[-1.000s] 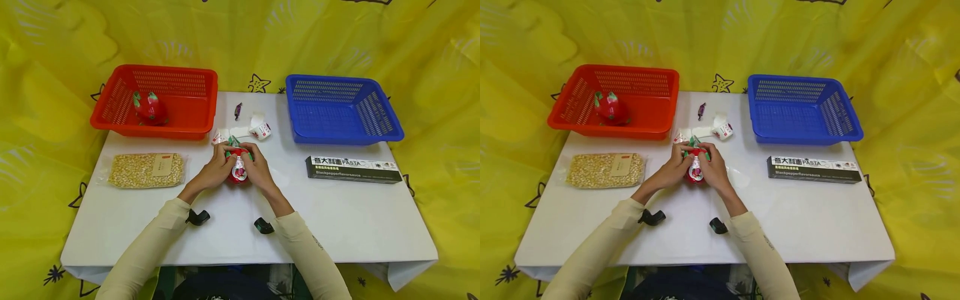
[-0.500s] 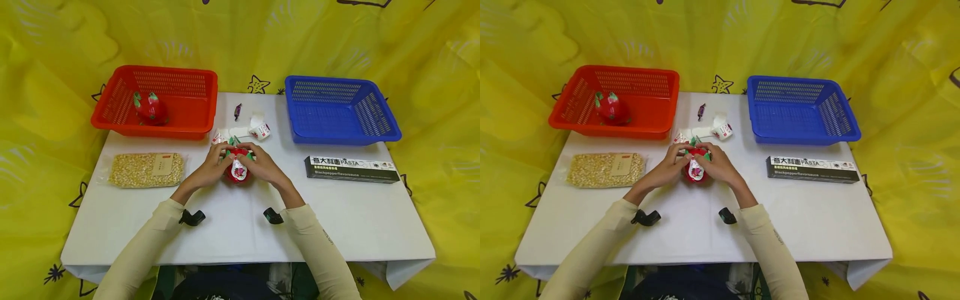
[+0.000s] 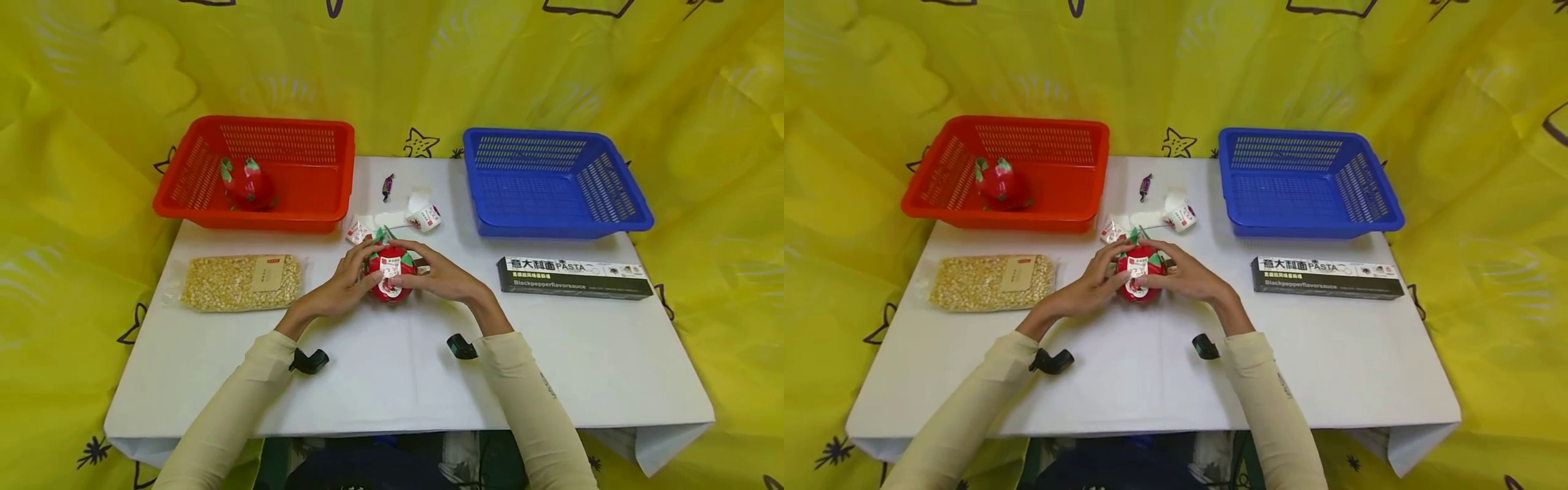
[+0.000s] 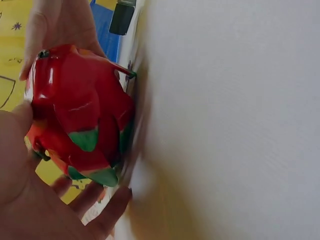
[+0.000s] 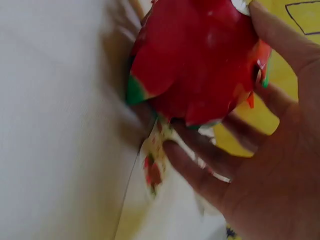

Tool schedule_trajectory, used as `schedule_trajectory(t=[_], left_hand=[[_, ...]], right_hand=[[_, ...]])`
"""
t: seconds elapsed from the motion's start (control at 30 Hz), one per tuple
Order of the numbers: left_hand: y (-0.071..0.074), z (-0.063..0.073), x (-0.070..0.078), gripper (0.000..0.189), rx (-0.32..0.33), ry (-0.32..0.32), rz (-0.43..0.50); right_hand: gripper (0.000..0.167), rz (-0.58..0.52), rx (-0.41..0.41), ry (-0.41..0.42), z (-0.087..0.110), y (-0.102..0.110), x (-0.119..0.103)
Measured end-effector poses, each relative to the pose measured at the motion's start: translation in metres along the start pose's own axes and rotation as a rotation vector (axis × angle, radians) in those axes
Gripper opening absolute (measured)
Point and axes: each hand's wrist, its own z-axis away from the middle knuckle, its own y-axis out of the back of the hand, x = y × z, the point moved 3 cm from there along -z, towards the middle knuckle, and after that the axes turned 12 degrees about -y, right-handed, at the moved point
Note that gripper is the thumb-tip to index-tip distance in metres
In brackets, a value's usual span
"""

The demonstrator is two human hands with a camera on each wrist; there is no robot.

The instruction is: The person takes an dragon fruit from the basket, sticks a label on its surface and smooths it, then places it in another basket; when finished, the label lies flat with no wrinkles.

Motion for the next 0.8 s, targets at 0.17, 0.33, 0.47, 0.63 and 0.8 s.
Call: schedule_trajectory(t=[0.17, 0.33, 0.47, 0.63, 0.8], left_hand=[[0.005, -0.002, 0.0, 0.049, 0.08, 0.023, 0.054], [0.015, -0.004, 0.003, 0.048, 0.215, 0.074, 0.085], [0.015, -0.004, 0.004, 0.049, 0.279, 0.103, 0.104], [0.007, -0.008, 0.004, 0.048, 0.31, 0.108, 0.117], [0.004, -0.028, 0.01, 0.048, 0.317, 0.046, 0.091]], right_hand=[[0.082, 0.168, 0.126, -0.089, -0.004, -0.016, -0.02], [0.091, 0.397, 0.264, -0.236, -0.009, -0.031, -0.038], [0.085, 0.426, 0.316, -0.29, -0.012, -0.032, -0.042], [0.079, 0.344, 0.339, -0.286, 0.001, -0.019, -0.042], [0.08, 0.245, 0.344, -0.216, 0.021, 0.021, -0.058]])
